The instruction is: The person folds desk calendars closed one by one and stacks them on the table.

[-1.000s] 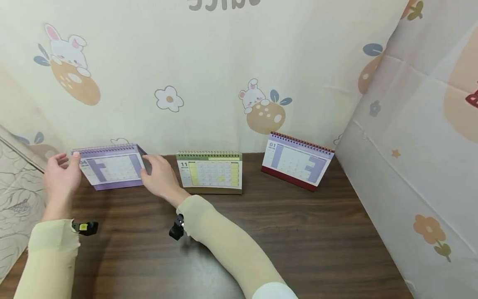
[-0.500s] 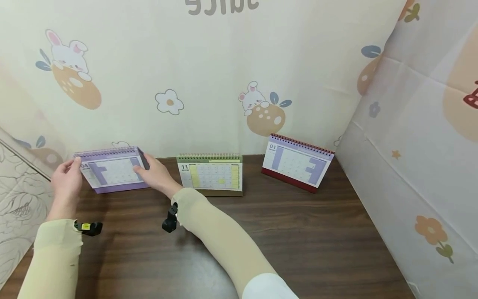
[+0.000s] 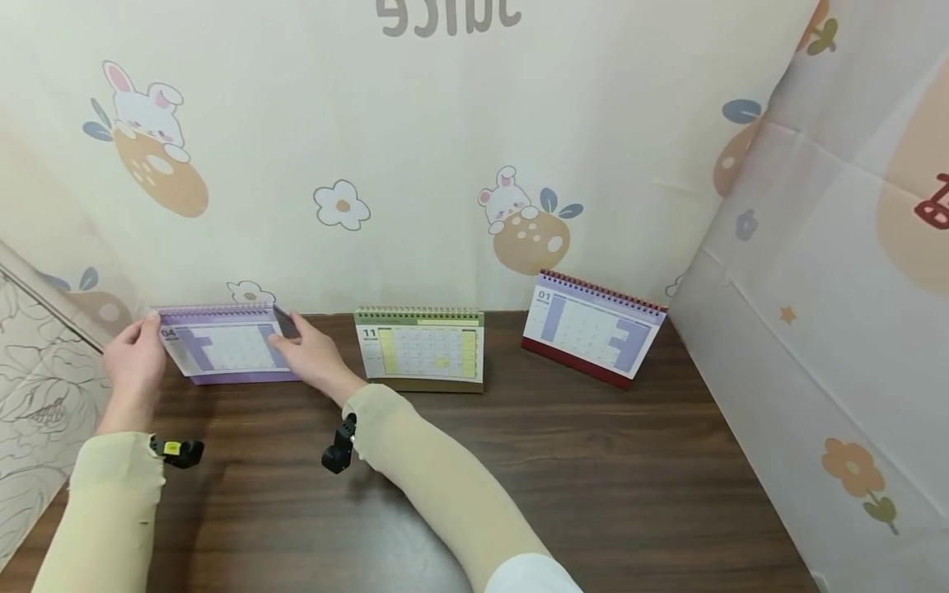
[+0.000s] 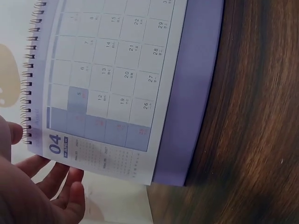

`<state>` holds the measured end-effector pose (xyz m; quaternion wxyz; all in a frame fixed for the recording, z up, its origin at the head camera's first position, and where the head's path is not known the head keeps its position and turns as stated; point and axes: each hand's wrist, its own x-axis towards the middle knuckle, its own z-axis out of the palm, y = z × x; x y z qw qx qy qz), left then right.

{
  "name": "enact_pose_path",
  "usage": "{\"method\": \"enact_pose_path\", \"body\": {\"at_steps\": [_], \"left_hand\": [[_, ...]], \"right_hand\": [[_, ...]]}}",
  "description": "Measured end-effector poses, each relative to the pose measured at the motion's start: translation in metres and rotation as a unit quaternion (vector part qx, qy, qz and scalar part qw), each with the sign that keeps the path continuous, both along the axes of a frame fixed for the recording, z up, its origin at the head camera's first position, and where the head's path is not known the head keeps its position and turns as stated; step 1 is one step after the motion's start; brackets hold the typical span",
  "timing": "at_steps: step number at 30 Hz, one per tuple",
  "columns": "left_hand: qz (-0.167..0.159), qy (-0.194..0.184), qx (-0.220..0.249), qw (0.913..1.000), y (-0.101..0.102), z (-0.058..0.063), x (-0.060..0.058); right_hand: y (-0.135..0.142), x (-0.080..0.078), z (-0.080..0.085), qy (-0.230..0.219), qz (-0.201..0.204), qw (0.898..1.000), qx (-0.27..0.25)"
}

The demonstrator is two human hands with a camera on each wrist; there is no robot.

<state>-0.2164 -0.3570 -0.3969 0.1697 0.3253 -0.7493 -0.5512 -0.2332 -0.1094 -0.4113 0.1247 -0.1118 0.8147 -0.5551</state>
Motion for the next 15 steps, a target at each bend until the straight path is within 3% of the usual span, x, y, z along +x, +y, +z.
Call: {"method": "enact_pose_path", "body": {"at_steps": [7,15], "left_hand": [[0.029,-0.008,0.066,0.9974,-0.001,-0.001,0.005],[0.066,-0.028,0.071,0.9949,-0.001,0.004,0.006]], "right_hand": [[-0.003,0.010,-0.002,0.000,-0.005,1.000,-0.007],[-0.003,0.012,-0.007,-0.020,-0.023,0.999,-0.027]]}}
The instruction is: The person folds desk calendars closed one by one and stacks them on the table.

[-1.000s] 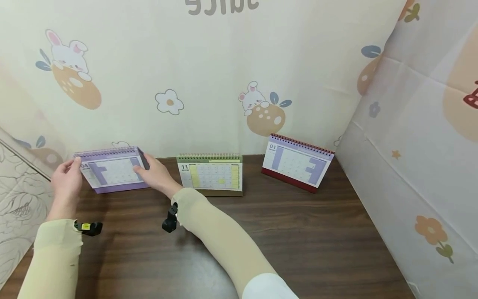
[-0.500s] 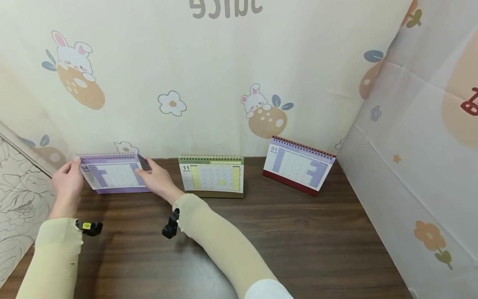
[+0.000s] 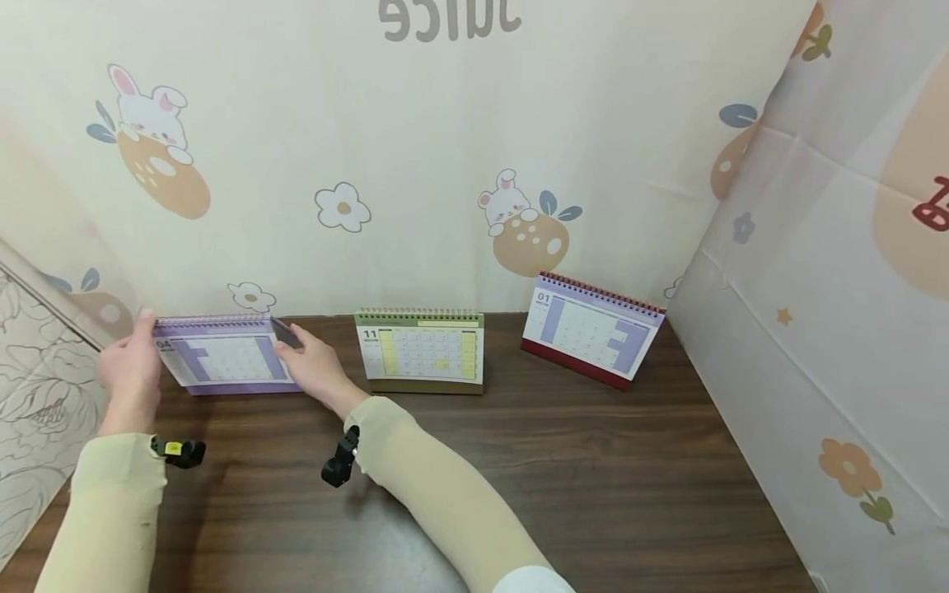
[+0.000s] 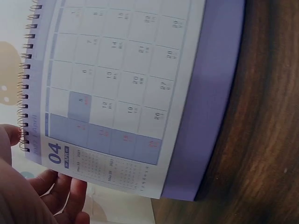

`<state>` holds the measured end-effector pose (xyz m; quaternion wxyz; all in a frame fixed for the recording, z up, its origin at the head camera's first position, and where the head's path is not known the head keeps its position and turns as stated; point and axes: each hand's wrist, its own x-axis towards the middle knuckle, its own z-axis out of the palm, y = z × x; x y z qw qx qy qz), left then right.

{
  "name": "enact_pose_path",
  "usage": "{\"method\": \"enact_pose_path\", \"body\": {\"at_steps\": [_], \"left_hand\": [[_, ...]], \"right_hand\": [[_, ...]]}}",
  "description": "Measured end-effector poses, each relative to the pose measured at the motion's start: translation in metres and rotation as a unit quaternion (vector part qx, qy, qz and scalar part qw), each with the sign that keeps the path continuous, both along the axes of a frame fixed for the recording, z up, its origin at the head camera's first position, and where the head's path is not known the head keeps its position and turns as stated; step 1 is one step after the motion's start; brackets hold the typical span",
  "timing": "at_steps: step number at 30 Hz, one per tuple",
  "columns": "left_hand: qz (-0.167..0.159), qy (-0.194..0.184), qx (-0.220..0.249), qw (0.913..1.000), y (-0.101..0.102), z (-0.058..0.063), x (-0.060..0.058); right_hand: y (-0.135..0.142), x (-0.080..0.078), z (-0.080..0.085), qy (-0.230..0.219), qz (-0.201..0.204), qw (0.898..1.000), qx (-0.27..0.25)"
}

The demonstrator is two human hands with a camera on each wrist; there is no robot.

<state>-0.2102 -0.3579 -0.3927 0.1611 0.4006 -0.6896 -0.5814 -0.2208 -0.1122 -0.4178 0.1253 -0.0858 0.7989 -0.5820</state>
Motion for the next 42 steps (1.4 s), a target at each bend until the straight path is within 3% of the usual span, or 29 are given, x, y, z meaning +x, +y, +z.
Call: {"method": "enact_pose_path", "body": {"at_steps": [6,11,16,23,31,42], "left_hand": [[-0.009,-0.024,-0.034,0.9991,-0.004,0.007,-0.004],[-0.002,-0.005,-0.014,0.9999,-0.003,0.008,-0.010],[-0.002,-0.019,-0.024,0.9995,-0.004,0.008,-0.009],[-0.025,0.004,-0.018,0.9995,-0.002,0.007,-0.009],[-0.016,-0.002,0.008,0.9998,-0.004,0.009,-0.010],[-0.001,0.075,0.054,0.9957,-0.003,0.010,-0.013]], "right_hand": [[-0.001,-0.002,0.000,-0.002,0.001,1.000,-0.009],[0.000,-0.002,0.002,-0.004,-0.005,1.000,-0.010],[0.000,-0.001,0.002,-0.009,-0.001,1.000,-0.005],[0.000,-0.002,0.001,-0.006,-0.007,1.000,-0.017],[-0.001,-0.005,0.003,-0.005,-0.007,1.000,-0.021],[0.002,-0.008,0.016,-0.023,0.004,0.995,-0.095]]}}
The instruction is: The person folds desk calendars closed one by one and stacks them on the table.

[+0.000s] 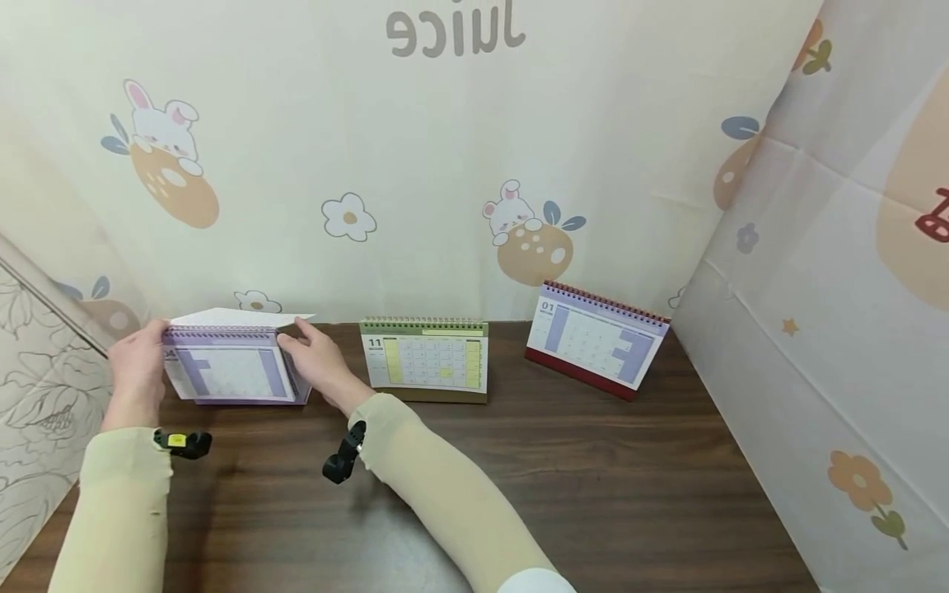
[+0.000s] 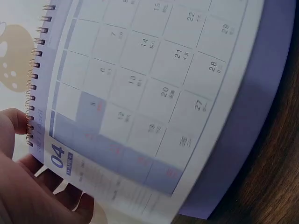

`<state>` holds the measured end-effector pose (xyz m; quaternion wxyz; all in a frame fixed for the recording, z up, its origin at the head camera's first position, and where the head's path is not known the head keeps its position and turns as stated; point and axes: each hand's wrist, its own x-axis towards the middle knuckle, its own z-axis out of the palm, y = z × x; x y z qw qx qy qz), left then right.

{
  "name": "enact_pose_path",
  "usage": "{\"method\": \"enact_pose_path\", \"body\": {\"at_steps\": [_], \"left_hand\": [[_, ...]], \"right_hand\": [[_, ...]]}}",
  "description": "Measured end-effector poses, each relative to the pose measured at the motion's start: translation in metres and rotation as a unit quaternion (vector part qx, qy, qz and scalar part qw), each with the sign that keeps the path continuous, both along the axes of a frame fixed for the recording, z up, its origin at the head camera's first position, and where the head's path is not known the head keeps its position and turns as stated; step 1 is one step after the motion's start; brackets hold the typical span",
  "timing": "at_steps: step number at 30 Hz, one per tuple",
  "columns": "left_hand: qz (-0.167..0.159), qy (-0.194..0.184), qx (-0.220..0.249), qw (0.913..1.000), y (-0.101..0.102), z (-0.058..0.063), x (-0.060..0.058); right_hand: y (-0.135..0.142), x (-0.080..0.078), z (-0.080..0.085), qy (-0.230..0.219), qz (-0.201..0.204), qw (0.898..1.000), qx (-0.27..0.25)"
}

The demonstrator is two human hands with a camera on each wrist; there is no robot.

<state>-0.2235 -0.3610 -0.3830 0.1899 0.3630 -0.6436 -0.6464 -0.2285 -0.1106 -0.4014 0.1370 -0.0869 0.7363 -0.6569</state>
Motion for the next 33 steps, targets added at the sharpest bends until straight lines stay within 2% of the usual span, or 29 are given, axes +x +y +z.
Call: {"method": "enact_pose_path", "body": {"at_steps": [10,14,20,26,33], "left_hand": [[0.000,0.074,0.060,0.9955,-0.002,0.006,0.006],[0.001,0.080,0.062,0.9949,-0.004,0.005,0.006],[-0.006,0.074,0.064,0.9952,-0.007,0.004,0.009],[0.000,0.104,0.058,0.9929,-0.009,0.006,0.013],[0.005,0.129,0.022,0.9914,-0.013,0.008,0.019]], "right_hand": [[0.005,0.000,0.020,-0.003,0.022,0.992,-0.128],[0.007,0.000,0.026,0.005,0.031,0.986,-0.161],[0.009,0.001,0.034,-0.010,0.064,0.969,-0.238],[0.011,0.006,0.044,-0.005,0.086,0.962,-0.261],[0.013,0.012,0.045,-0.005,0.090,0.963,-0.254]]}}
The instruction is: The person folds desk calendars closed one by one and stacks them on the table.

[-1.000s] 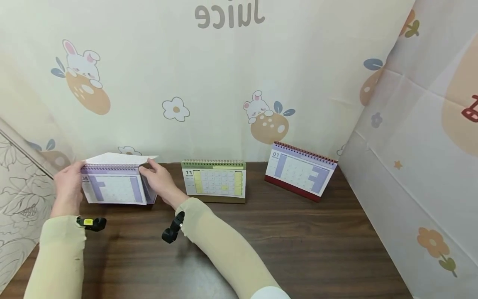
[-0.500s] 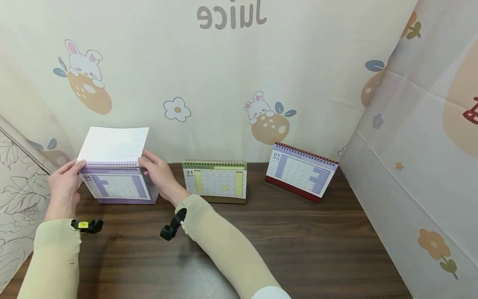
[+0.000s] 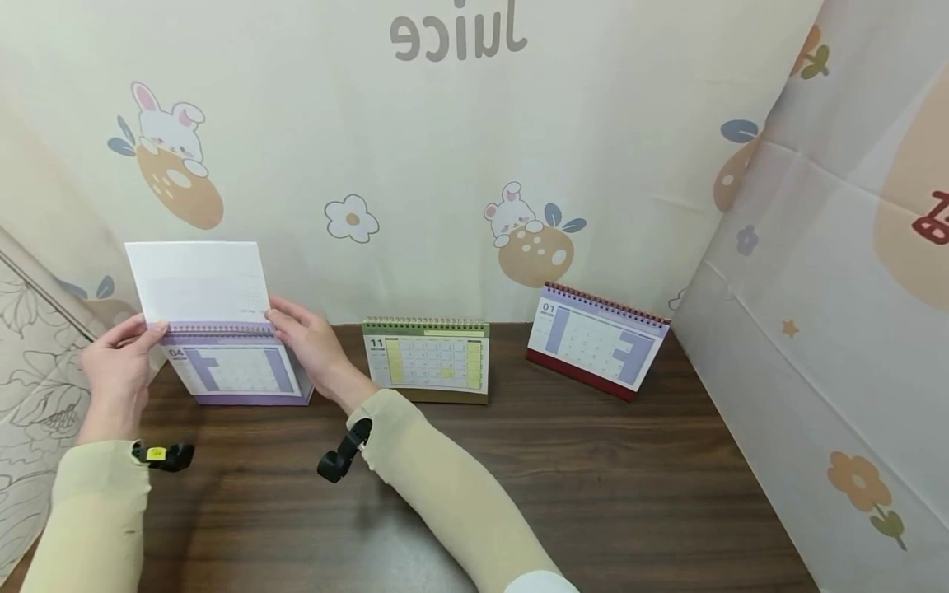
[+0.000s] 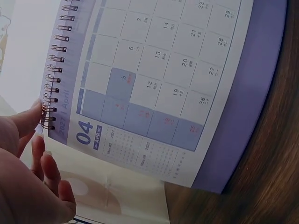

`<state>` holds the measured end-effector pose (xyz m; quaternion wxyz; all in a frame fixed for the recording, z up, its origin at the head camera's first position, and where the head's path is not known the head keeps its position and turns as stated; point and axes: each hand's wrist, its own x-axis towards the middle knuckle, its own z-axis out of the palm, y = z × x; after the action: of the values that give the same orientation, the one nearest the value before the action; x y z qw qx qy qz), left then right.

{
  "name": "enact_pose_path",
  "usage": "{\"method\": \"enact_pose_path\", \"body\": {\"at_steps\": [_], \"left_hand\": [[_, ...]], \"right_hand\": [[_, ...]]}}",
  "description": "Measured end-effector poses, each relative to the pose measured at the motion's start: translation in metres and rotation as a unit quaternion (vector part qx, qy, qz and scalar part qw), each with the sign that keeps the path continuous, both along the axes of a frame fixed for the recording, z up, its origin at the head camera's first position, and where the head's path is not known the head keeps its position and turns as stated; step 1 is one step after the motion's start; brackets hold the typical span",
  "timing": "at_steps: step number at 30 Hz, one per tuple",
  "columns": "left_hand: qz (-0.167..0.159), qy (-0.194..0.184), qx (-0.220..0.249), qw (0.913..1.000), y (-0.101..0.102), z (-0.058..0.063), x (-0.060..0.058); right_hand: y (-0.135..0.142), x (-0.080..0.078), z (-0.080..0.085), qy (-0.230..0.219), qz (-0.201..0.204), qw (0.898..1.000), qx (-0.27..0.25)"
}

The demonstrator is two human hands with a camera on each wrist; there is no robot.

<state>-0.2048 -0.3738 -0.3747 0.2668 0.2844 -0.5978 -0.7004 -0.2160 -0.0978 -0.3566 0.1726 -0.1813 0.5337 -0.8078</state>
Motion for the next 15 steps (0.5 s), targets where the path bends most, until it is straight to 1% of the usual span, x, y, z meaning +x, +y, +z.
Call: {"method": "enact_pose_path", "body": {"at_steps": [5,7,8,10,12,13,15], "left_hand": [[0.010,0.002,-0.042,0.9991,-0.003,0.001,0.003],[0.008,0.000,-0.056,0.9984,-0.004,0.002,0.005],[0.001,-0.003,-0.055,0.9985,-0.005,0.003,0.006],[-0.023,-0.008,-0.050,0.9985,-0.007,0.004,0.009],[-0.054,-0.004,-0.032,0.9980,-0.009,0.007,0.014],[-0.074,0.003,-0.018,0.9971,-0.011,0.008,0.016],[-0.120,0.015,0.001,0.9926,-0.014,0.009,0.022]], "right_hand": [[0.001,0.005,-0.003,0.006,0.006,1.000,0.001],[0.001,0.006,-0.004,0.011,0.008,1.000,-0.001],[0.001,0.006,-0.005,0.012,0.007,1.000,-0.002],[0.001,0.007,-0.006,0.015,0.006,1.000,-0.003],[0.002,0.008,-0.007,0.016,0.005,1.000,-0.005],[0.002,0.009,-0.008,0.016,0.003,1.000,-0.007],[0.002,0.010,-0.009,0.019,0.003,1.000,-0.005]]}}
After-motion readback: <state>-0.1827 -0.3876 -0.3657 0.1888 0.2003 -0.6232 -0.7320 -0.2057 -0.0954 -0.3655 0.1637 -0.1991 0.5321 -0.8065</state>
